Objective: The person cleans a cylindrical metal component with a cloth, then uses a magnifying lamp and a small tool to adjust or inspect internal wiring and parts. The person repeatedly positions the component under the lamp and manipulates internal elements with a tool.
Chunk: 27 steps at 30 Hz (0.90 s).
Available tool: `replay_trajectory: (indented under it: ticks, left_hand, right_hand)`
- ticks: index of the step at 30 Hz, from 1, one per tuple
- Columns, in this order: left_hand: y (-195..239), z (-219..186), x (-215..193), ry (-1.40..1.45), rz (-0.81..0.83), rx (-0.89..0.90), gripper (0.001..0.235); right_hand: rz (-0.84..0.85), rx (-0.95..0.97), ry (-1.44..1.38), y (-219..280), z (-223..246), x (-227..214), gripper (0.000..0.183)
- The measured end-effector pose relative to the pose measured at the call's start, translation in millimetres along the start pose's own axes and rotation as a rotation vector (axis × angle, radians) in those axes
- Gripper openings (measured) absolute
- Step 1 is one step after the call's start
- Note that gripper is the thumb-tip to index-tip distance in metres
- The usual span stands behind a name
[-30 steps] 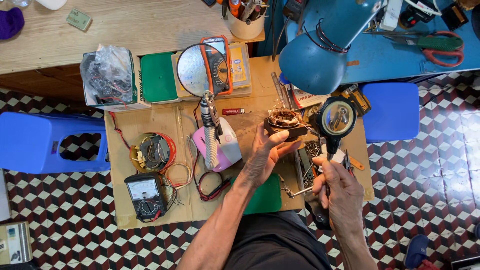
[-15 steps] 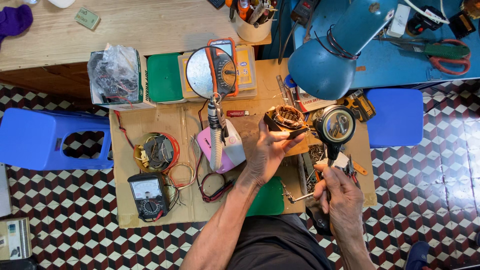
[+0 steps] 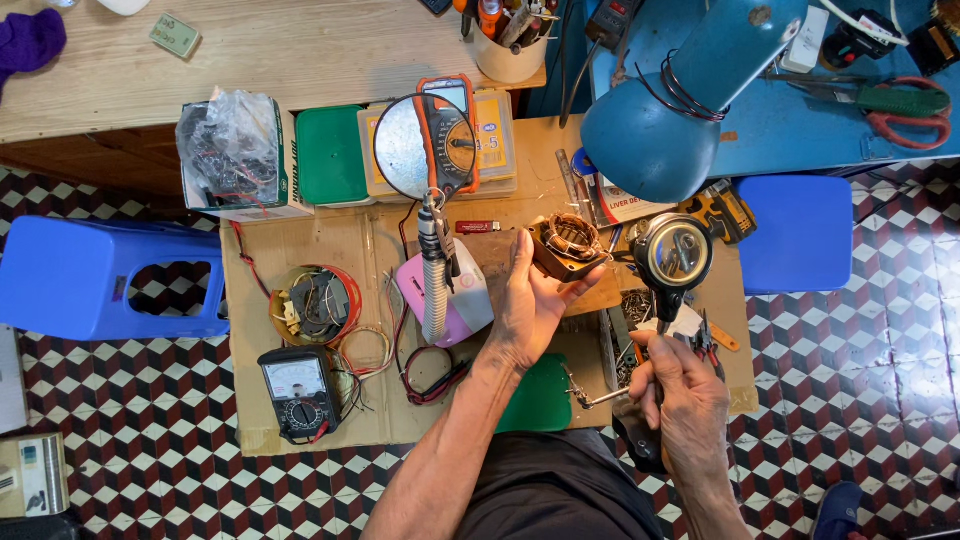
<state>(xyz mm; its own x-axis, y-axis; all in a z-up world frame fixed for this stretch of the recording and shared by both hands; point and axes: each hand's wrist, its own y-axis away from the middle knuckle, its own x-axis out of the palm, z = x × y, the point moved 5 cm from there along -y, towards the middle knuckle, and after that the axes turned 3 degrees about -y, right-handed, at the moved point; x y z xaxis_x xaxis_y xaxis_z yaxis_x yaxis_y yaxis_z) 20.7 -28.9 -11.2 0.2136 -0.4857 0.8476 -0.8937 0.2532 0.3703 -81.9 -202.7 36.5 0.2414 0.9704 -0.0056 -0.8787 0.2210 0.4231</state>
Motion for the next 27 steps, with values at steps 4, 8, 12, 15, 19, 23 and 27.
replay_trajectory:
  ticks: [4,8,12,15,19,23,27]
  left_hand:
    - [-2,-3,2,0.022,0.015,0.036,0.051]
    - [-4,-5,2,-0.014,-0.014,0.055,0.047]
    - [-6,-5,0,-0.005,-0.018,0.063,0.045]
    - [-8,-3,-4,0.006,-0.047,0.053,0.043]
    - [-10,-3,-8,0.016,-0.039,0.066,0.041]
    - [-14,-2,-11,0.038,-0.026,0.067,0.04]
    - [-17,-2,-12,0.053,-0.04,0.06,0.04]
  right_hand:
    - [0.011,-0.008,0.009,-2,0,0,0.034]
    - [0.008,-0.001,0.026,-6,0,1,0.033]
    - [0.007,0.023,0.032,-10,-2,1,0.033]
    - [0.004,0.045,0.028,-12,-2,2,0.033]
    - [-0.002,0.048,0.044,-15,0,3,0.034]
    - [0.002,0.06,0.05,-20,2,5,0.034]
    - [0.007,0.067,0.057,-24,3,6,0.035]
